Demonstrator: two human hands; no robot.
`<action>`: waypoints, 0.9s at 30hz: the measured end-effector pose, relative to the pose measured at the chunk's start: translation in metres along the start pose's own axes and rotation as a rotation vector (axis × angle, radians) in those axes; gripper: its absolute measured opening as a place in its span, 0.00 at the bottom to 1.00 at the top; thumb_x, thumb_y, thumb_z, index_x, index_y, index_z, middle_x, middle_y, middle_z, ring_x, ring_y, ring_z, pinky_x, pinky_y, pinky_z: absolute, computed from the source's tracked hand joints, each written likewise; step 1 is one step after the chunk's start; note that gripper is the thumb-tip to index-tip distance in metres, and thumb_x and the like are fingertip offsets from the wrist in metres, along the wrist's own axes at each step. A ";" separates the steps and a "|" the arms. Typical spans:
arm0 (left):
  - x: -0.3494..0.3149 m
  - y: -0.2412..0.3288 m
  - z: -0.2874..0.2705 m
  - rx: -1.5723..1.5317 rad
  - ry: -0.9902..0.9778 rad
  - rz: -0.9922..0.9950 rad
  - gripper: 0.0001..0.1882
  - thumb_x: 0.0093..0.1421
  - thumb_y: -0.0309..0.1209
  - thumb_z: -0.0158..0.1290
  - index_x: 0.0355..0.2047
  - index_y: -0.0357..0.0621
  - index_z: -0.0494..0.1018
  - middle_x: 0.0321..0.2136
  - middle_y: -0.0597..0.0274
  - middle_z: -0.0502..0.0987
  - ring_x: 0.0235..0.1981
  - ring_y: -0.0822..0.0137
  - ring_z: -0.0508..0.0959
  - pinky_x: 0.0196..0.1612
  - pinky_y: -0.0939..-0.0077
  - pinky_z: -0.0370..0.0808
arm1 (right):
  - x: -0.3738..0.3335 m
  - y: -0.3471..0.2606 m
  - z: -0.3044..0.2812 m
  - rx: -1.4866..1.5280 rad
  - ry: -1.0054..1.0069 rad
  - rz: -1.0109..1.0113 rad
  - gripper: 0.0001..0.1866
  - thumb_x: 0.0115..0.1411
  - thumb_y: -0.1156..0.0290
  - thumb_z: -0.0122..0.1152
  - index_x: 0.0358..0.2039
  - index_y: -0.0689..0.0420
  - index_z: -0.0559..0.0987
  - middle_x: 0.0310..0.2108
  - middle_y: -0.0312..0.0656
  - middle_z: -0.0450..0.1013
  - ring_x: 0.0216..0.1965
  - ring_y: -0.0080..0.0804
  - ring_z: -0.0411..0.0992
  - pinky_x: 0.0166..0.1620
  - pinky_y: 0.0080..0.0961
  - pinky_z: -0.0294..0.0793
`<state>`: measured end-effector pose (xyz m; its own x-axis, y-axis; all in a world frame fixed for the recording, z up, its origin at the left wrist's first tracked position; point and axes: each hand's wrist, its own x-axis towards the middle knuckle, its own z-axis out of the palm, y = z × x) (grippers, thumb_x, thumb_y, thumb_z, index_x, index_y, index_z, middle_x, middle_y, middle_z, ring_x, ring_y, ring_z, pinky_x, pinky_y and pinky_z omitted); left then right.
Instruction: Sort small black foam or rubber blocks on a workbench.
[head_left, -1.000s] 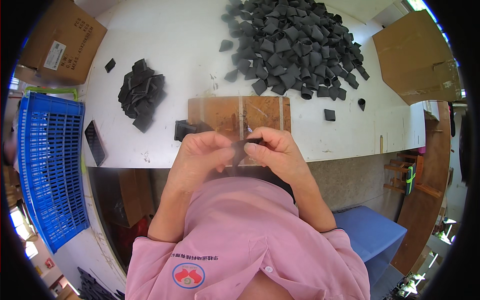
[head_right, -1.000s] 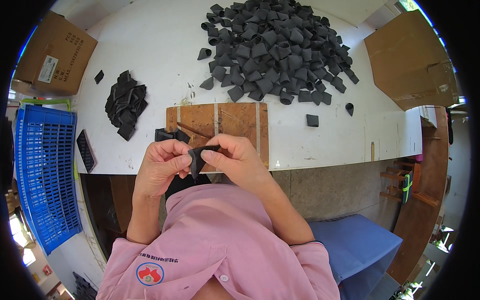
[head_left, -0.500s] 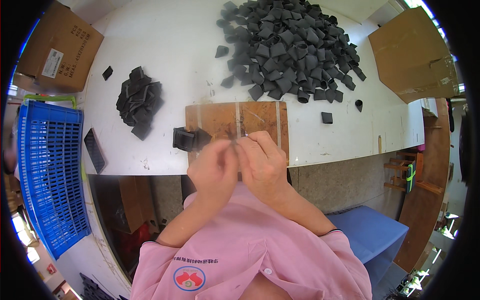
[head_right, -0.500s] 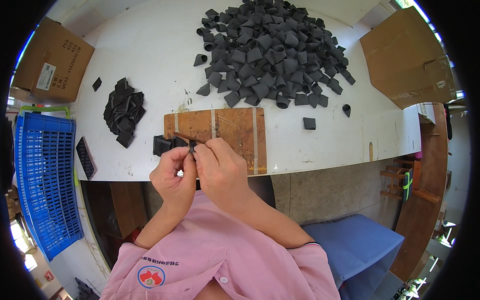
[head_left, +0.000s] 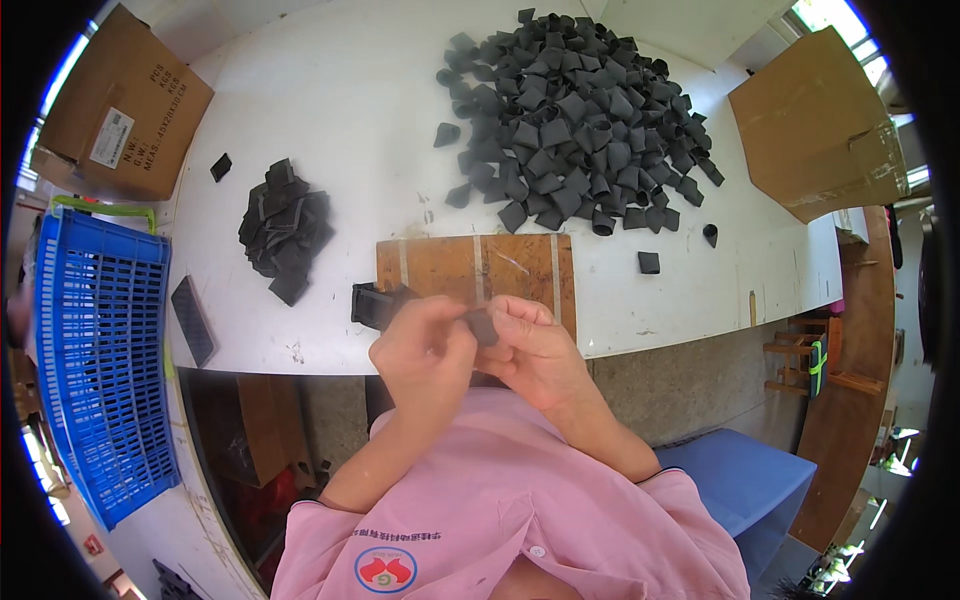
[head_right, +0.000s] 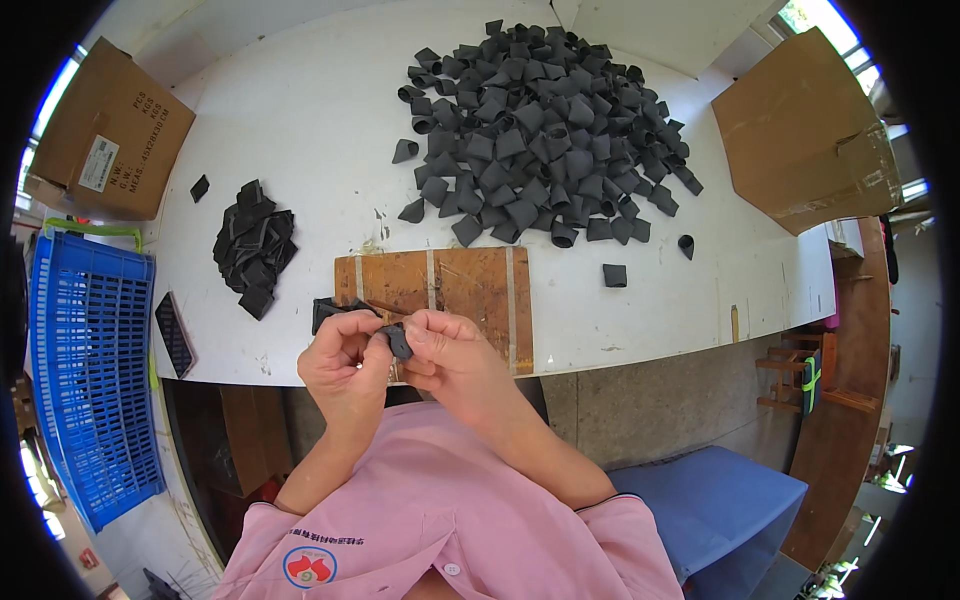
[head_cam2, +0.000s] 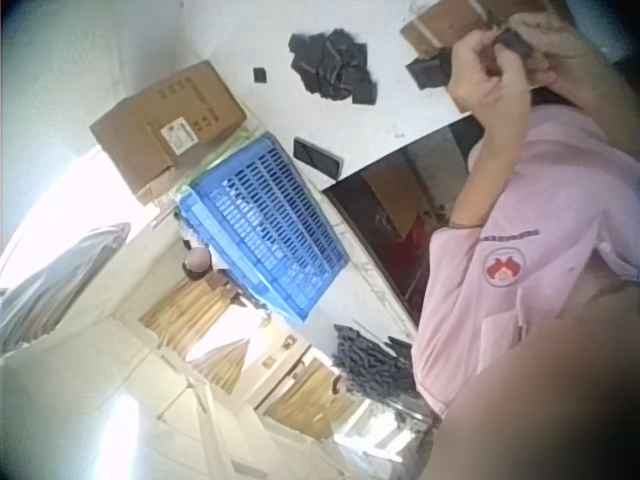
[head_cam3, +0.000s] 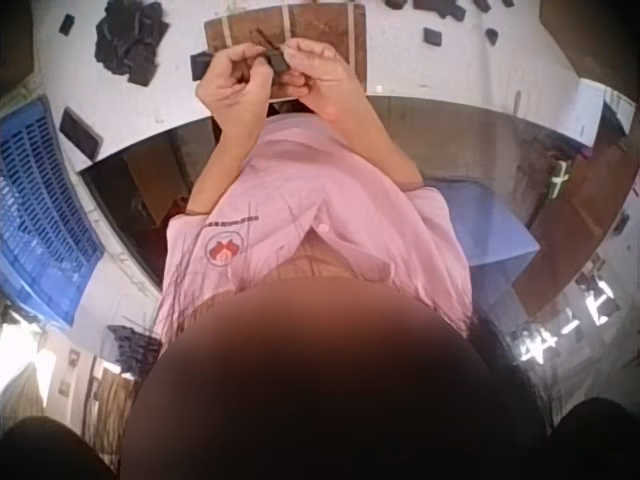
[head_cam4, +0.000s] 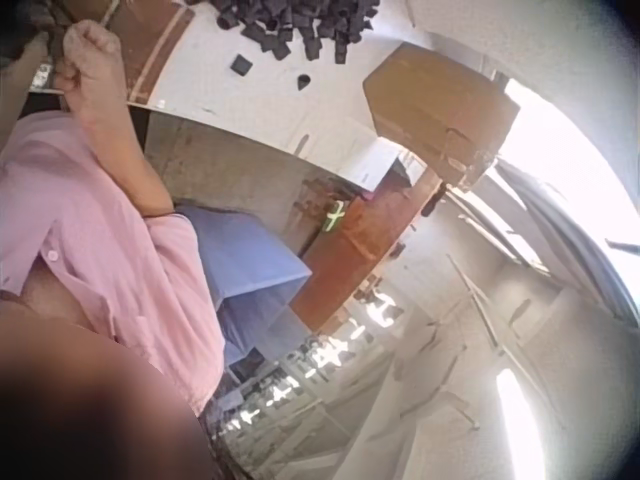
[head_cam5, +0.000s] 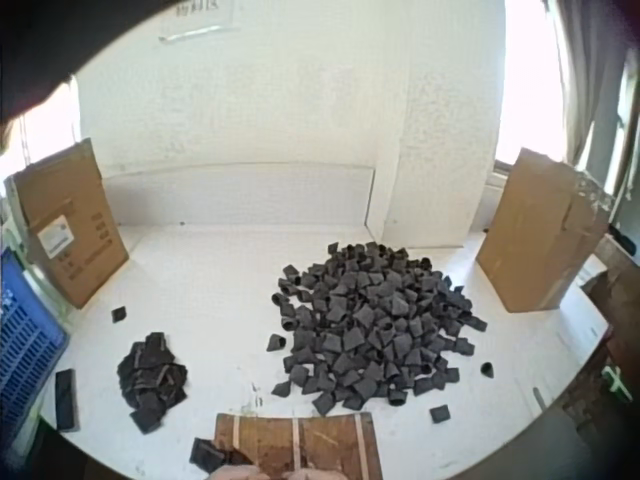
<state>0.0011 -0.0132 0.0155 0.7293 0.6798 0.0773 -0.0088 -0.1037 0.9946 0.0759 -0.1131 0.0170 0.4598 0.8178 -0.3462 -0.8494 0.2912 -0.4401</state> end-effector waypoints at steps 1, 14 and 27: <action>0.002 0.000 0.001 0.046 0.048 0.038 0.09 0.45 0.16 0.48 0.29 0.35 0.70 0.22 0.62 0.73 0.17 0.78 0.69 0.20 0.86 0.66 | -0.001 -0.005 0.004 -0.007 -0.007 0.000 0.08 0.58 0.68 0.51 0.27 0.58 0.70 0.16 0.27 0.59 0.17 0.13 0.52 0.21 0.10 0.53; 0.027 -0.001 -0.020 -1.030 -0.297 -0.552 0.11 0.55 0.21 0.44 0.40 0.35 0.65 0.24 0.58 0.72 0.06 0.82 0.57 0.10 0.90 0.53 | 0.021 -0.032 0.013 -0.709 -0.084 -0.183 0.11 0.59 0.67 0.51 0.23 0.60 0.70 0.18 0.28 0.62 0.21 0.14 0.58 0.22 0.14 0.58; 0.031 0.027 -0.006 -0.345 -0.035 0.241 0.03 0.54 0.18 0.47 0.29 0.35 0.68 0.28 0.62 0.71 0.30 0.74 0.70 0.35 0.83 0.67 | 0.008 -0.017 0.026 -1.647 0.069 -1.223 0.19 0.41 0.67 0.65 0.33 0.61 0.71 0.29 0.42 0.66 0.28 0.35 0.67 0.26 0.25 0.69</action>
<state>0.0198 0.0093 0.0448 0.7013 0.6399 0.3141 -0.4060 -0.0035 0.9139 0.0875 -0.0991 0.0434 0.5290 0.5587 0.6387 0.8083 -0.1024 -0.5798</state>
